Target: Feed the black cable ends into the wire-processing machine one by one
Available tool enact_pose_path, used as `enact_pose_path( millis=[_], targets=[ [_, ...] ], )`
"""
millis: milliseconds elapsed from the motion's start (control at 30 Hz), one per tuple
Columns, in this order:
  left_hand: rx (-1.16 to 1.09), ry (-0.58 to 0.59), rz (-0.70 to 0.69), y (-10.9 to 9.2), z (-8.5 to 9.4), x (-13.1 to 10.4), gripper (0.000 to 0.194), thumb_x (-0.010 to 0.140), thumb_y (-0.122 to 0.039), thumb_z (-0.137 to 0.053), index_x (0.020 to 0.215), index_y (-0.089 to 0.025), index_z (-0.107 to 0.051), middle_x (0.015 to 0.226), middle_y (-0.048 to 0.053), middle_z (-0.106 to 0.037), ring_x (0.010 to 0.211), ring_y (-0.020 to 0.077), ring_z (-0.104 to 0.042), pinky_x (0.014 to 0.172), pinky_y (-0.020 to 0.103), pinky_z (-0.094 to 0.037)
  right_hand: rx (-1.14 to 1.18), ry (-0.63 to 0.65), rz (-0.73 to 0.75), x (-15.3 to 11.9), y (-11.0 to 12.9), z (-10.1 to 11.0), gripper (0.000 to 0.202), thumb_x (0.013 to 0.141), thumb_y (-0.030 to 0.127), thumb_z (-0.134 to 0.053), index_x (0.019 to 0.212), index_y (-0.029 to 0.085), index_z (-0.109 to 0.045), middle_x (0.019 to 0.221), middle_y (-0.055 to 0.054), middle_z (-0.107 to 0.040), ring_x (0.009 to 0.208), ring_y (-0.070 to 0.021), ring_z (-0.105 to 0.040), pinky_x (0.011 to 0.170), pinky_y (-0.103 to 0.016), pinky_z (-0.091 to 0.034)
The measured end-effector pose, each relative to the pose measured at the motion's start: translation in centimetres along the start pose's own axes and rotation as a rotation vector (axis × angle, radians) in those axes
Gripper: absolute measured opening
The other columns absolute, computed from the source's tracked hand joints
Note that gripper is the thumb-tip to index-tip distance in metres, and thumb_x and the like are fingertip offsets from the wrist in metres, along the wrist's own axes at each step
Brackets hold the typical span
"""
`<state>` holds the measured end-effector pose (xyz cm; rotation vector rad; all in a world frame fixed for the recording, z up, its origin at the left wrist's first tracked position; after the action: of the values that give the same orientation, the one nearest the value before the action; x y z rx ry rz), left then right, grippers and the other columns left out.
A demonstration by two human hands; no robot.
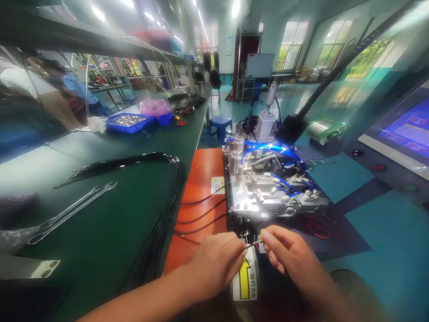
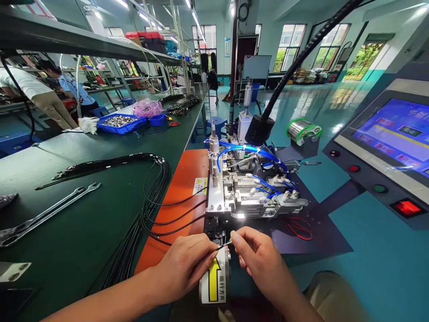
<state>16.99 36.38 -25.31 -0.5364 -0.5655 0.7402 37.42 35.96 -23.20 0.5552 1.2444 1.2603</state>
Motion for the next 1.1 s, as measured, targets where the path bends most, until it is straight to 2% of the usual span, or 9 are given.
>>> enact_pose_path(
  millis=[100,300,533,667,767,867,1100],
  targets=[
    [0.007,-0.010,0.000,0.0,-0.1,0.0,0.019,0.098,-0.023,-0.043,0.093,-0.016,-0.060,0.079,0.003,-0.056,0.069,0.0134,-0.049,0.061,0.027,-0.036,-0.131,0.018,0.036,0.3,0.5,0.1,0.046,0.095,0.061,-0.046,0.079,0.018,-0.054,0.063,0.003,-0.046,0.059,-0.0106,-0.043,0.055,-0.023,-0.035],
    [0.006,-0.007,0.015,0.0,0.0,0.0,0.020,0.099,-0.025,-0.042,0.097,-0.017,-0.060,0.081,0.003,-0.057,0.072,0.0142,-0.050,0.063,0.027,-0.036,-0.231,0.003,0.110,0.7,1.0,0.1,0.041,0.098,0.054,-0.045,0.079,0.019,-0.053,0.069,0.003,-0.044,0.065,-0.0116,-0.041,0.060,-0.024,-0.035],
    [-0.006,-0.087,0.049,0.4,0.7,0.4,0.022,0.095,-0.018,-0.048,0.115,-0.020,-0.059,0.094,0.004,-0.059,0.083,0.0158,-0.053,0.071,0.027,-0.041,-0.150,-0.098,0.137,1.3,-0.3,-0.7,0.042,0.098,0.055,-0.044,0.081,0.018,-0.057,0.077,0.000,-0.052,0.074,-0.0142,-0.047,0.069,-0.024,-0.038],
    [0.035,-0.163,0.039,1.0,0.5,0.5,0.024,0.093,-0.011,-0.049,0.109,-0.021,-0.062,0.095,0.004,-0.059,0.084,0.0162,-0.052,0.073,0.028,-0.041,-0.105,-0.139,0.125,1.9,-1.3,-1.3,0.042,0.097,0.055,-0.044,0.084,0.019,-0.058,0.079,0.000,-0.055,0.076,-0.0146,-0.049,0.068,-0.024,-0.039],
    [0.067,-0.207,0.040,1.4,0.4,0.7,0.021,0.095,-0.014,-0.048,0.106,-0.020,-0.065,0.093,0.005,-0.059,0.084,0.0176,-0.051,0.073,0.030,-0.042,-0.101,-0.161,0.097,2.4,-1.7,-1.8,0.041,0.097,0.056,-0.044,0.085,0.019,-0.058,0.080,0.000,-0.057,0.077,-0.0147,-0.051,0.070,-0.024,-0.040],
    [0.074,-0.199,0.053,1.5,0.4,0.8,0.021,0.096,-0.018,-0.048,0.106,-0.021,-0.067,0.094,0.006,-0.060,0.085,0.0188,-0.052,0.073,0.031,-0.043,-0.112,-0.177,0.092,2.6,-1.8,-2.2,0.041,0.097,0.056,-0.044,0.085,0.020,-0.058,0.081,0.001,-0.058,0.077,-0.0143,-0.052,0.070,-0.024,-0.040],
    [0.104,-0.169,0.120,1.9,0.1,0.6,0.024,0.095,-0.015,-0.047,0.104,-0.020,-0.068,0.089,0.008,-0.057,0.083,0.0199,-0.051,0.072,0.032,-0.044,-0.095,-0.193,0.107,3.0,-2.4,-2.6,0.040,0.097,0.055,-0.044,0.085,0.020,-0.059,0.080,0.000,-0.059,0.076,-0.0148,-0.053,0.068,-0.025,-0.040]
  ],
)
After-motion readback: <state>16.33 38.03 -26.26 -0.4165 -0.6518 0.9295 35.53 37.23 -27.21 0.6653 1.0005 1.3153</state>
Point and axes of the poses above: each hand's wrist, its own x-axis towards the middle knuckle, its own z-axis out of the back of the hand, y = z × x, the point moved 2 cm from there along x, towards the middle knuckle
